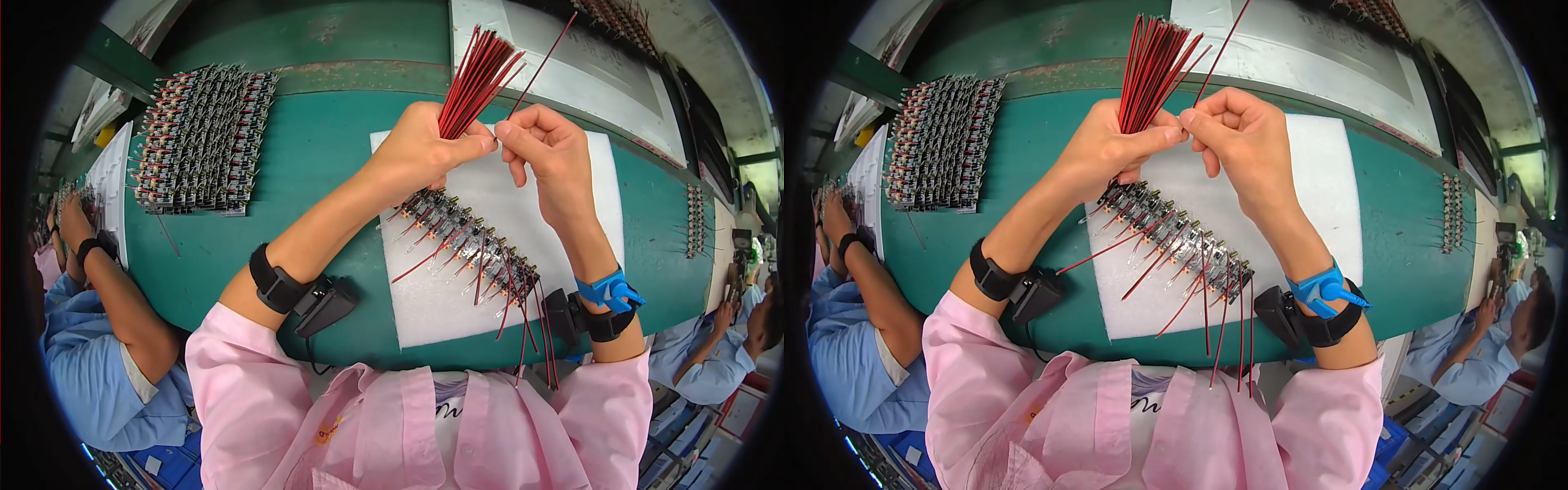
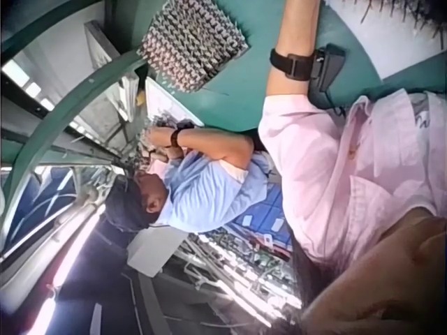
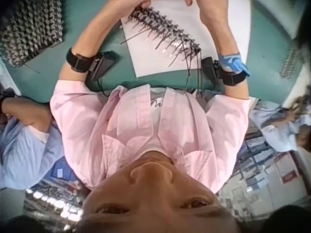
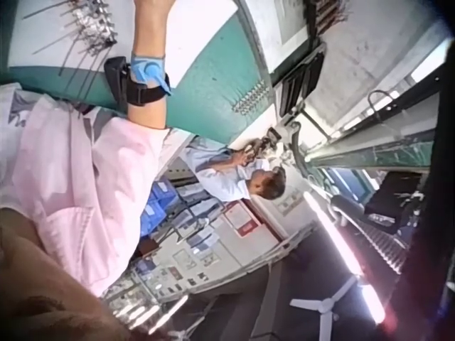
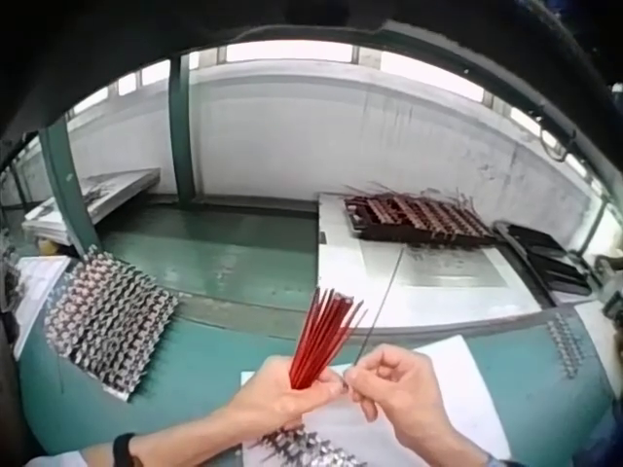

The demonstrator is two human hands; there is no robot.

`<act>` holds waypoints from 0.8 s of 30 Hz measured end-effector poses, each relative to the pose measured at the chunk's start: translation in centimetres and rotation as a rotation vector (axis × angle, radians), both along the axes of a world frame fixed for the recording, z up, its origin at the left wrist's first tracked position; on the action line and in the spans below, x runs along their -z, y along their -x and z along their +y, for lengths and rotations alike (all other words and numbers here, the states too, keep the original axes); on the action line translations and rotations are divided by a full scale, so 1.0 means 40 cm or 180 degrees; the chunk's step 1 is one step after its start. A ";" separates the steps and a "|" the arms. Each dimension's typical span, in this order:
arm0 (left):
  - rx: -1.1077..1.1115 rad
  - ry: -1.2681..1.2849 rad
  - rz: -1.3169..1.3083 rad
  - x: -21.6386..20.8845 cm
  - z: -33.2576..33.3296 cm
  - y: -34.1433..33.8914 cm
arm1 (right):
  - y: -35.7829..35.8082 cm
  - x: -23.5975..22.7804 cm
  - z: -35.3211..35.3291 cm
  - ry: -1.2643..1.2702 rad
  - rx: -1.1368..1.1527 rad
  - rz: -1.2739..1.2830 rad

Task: The person picks up a circuit board and places it on a foam pad. They then take red wires from a bundle and insert them into the circuit board one by one.

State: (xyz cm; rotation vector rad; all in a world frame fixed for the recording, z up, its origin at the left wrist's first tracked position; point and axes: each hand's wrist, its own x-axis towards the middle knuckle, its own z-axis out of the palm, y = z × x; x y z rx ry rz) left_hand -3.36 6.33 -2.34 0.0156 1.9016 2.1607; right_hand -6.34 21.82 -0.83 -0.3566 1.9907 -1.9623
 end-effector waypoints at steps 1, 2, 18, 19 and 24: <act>-0.0035 0.0080 0.0103 0.006 0.000 0.002 | -0.001 -0.002 -0.001 -0.0015 0.0019 0.0015; -0.0070 0.0160 0.0206 0.008 0.000 0.003 | -0.003 -0.003 -0.001 -0.0031 0.0039 0.0031; -0.0103 0.0959 0.0545 -0.003 -0.004 0.001 | -0.014 0.014 0.009 -0.0544 -0.0093 0.0599; -0.0108 0.0954 0.0537 -0.003 -0.005 0.002 | -0.016 0.016 0.008 -0.0655 -0.0057 0.0835; 0.0033 0.1298 0.0740 0.003 -0.011 0.007 | -0.023 0.021 0.011 -0.1224 -0.0095 0.1150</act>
